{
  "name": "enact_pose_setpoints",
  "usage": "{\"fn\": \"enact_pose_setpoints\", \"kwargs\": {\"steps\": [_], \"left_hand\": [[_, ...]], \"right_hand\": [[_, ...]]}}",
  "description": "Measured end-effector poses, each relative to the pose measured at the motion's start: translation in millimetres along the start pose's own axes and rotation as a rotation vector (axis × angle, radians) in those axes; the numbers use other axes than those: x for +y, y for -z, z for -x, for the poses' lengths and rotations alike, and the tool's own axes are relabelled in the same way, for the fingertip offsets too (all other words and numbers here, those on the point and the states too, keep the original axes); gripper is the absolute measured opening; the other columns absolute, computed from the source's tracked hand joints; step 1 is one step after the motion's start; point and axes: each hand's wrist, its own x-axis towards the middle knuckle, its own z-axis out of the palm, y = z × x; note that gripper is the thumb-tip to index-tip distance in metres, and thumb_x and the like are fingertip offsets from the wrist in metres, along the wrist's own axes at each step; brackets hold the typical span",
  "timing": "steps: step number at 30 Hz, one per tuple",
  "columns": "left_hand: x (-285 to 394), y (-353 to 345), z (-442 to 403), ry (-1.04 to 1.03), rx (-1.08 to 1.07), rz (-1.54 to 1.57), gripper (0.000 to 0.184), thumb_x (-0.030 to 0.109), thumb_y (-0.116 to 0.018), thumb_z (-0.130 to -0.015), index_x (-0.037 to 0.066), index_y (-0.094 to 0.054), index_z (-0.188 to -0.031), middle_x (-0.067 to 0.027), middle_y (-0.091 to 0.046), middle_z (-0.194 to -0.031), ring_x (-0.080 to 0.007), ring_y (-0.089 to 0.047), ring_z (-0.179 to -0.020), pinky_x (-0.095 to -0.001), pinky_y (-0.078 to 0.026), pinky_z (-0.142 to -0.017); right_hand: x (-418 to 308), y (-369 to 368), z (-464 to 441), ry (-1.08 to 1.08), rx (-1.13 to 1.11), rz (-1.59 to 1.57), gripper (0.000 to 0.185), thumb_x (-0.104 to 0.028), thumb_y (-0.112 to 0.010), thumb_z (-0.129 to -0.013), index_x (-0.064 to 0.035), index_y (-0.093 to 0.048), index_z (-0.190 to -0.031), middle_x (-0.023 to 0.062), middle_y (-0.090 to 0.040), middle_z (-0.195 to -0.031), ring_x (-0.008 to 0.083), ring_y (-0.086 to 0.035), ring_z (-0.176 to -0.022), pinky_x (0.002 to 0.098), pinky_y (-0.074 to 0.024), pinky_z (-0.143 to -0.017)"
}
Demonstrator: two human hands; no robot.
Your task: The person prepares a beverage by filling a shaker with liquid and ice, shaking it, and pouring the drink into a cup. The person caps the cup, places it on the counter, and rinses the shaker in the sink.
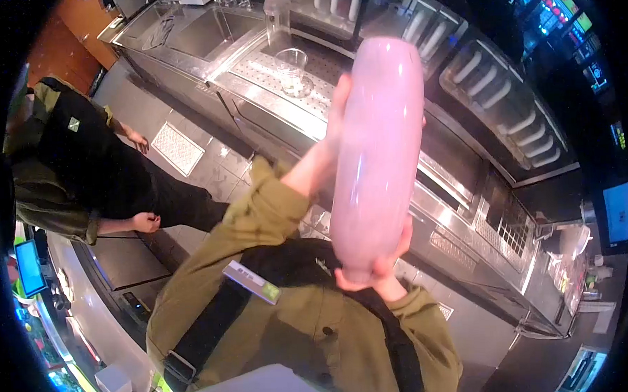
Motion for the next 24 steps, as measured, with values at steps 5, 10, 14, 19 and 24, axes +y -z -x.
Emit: {"fn": "enact_pose_setpoints", "kwargs": {"steps": [5,10,14,19,24], "left_hand": [[29.3,25.4,-18.7,0.417,0.151,0.082,0.062,0.049,-0.036,-0.091,0.003,-0.033,-0.133,-0.0117,-0.043,-0.131,-0.0236,-0.042,-0.119,-0.0352,-0.033,-0.101],[41.7,-12.9,3.9,-0.08,0.008,-0.05,0.065,0.052,-0.039,-0.089,0.001,-0.037,-0.129,-0.0124,-0.051,-0.12,-0.0216,-0.051,-0.106,-0.0346,-0.04,-0.094],[51.6,-10.4,-28.9,0.382,0.173,-0.035,0.062,0.054,-0.041,-0.087,0.002,-0.045,-0.12,-0.0174,-0.059,-0.104,-0.0245,-0.059,-0.091,-0.0384,-0.048,-0.085],[44.3,-13.1,-14.7,0.029,0.053,-0.015,0.059,0.047,-0.038,-0.091,0.002,-0.037,-0.129,-0.0152,-0.044,-0.126,-0.0253,-0.052,-0.105,-0.0412,-0.042,-0.09],[42.5,5.8,-19.7,-0.014,0.094,-0.203,0.066,0.051,-0.039,-0.089,0.002,-0.031,-0.133,-0.0179,-0.044,-0.126,-0.0264,-0.049,-0.11,-0.0415,-0.04,-0.094]], "right_hand": [[-43.7,-27.9,0.7,-0.018,0.219,-0.174,0.074,-0.023,-0.056,-0.078,-0.0029,-0.018,-0.137,0.0194,-0.038,-0.127,0.0271,-0.042,-0.115,0.038,-0.0397,-0.09],[-26.5,-28.9,-13.1,0.222,0.145,-0.129,0.071,-0.024,-0.055,-0.079,-0.0042,-0.019,-0.137,0.0206,-0.036,-0.128,0.0279,-0.041,-0.116,0.0381,-0.0393,-0.091],[-33.7,-24.5,-27.3,0.129,0.176,-0.087,0.072,-0.029,-0.055,-0.079,-0.0036,-0.021,-0.137,0.0205,-0.035,-0.13,0.0283,-0.04,-0.117,0.0387,-0.0372,-0.093],[-28.5,-24.5,-20.6,0.31,0.125,-0.042,0.073,-0.036,-0.054,-0.079,-0.0029,-0.022,-0.136,0.0203,-0.033,-0.132,0.0289,-0.038,-0.119,0.0394,-0.0346,-0.095],[-27.5,-25.3,-13.1,0.309,0.142,-0.077,0.075,-0.043,-0.053,-0.079,-0.0021,-0.024,-0.135,0.0202,-0.032,-0.134,0.0294,-0.037,-0.121,0.04,-0.0321,-0.098]]}}
